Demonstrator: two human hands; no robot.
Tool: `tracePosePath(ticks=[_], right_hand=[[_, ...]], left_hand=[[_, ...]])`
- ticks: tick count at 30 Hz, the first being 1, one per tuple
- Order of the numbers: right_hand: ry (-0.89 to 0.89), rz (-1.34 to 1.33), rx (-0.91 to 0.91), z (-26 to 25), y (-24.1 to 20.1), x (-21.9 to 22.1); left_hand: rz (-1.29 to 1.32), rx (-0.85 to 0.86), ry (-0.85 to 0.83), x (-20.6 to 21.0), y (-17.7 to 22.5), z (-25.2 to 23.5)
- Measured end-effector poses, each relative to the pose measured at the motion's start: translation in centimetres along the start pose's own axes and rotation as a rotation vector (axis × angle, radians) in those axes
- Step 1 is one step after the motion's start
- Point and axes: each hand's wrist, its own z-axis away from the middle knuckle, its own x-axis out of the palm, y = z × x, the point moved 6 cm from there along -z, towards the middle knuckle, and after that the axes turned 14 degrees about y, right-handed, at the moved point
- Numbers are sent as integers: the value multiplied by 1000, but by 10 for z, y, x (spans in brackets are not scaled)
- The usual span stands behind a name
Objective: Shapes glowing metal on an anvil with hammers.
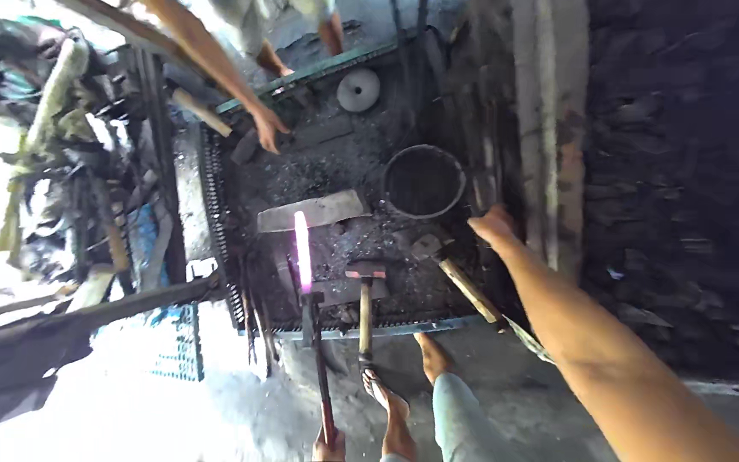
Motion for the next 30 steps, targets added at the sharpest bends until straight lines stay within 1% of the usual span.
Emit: tracePosePath(ticks=[1,3,5,7,9,11,13,16,18,20,23,26,30], right_hand=[[-29,-112,17,3,-5,0],[-49,-278,31,16,-21,-14],[-25,-339,12,32,-35,-36],[19,-360,-11,53,-34,-54],[63,-391,-59,79,-30,-72],[69,-422,-103,123,-23,-92],[53,-466,-120,182,-12,-109],[19,-506,-156,280,20,-121],[16,-491,-181,342,46,-120],[1,-473,-196,402,73,-110],[-27,-452,-209,466,100,-90],[-46,-411,-249,499,116,-70],[-82,-368,-340,508,114,-53]], left_hand=[[-11,12,-1,-2,0,0],[-36,38,-21,-6,1,-1],[-45,60,-37,-9,-2,-6],[-36,71,-47,-18,-6,-5],[-7,123,-39,-31,-9,-4],[3,180,-21,-47,-21,1],[-33,226,-12,-63,-43,5],[-79,288,-14,-84,-95,7],[-103,300,-19,-97,-131,10],[-110,305,-33,-109,-167,13],[-101,328,-37,-117,-211,2],[-102,327,-47,-121,-237,-5],[-117,319,-19,-130,-244,-14]])
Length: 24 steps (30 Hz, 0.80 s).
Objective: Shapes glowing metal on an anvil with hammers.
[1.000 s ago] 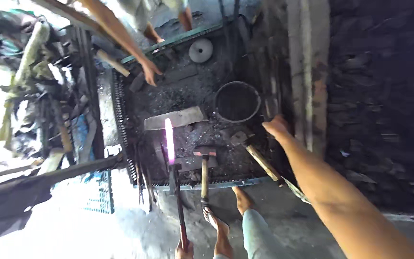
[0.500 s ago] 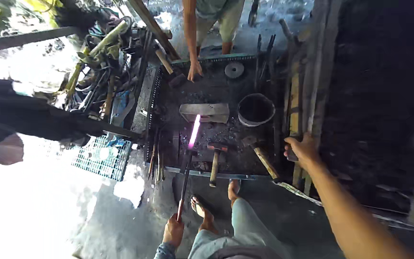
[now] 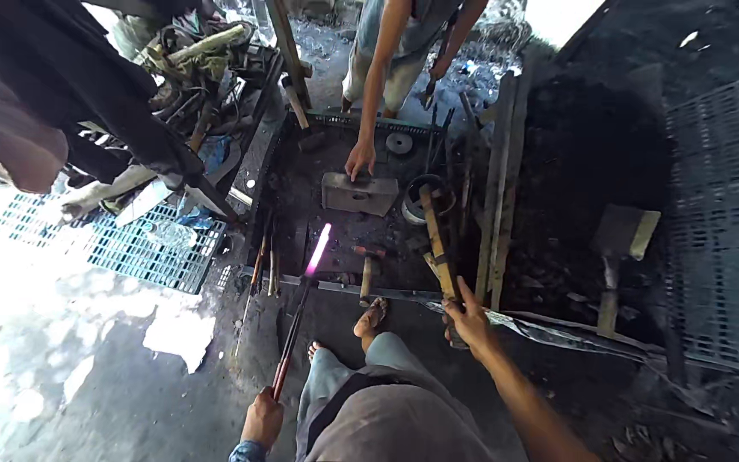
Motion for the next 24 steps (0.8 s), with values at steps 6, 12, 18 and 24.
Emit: tracePosePath(ticks=[6,12,18,24], right_hand=[[-19,74,-35,-25,-16,18],[-53,214,-152,-85,-51,47],[-101,429,-238,-132,-85,93],[-92,527,-367,-131,-81,92]], left_hand=[[11,-6,8,-4,10,-6],[70,17,5,-2,62,-17],[156,44,-3,6,138,-41],[177,63,-36,13,200,-70]])
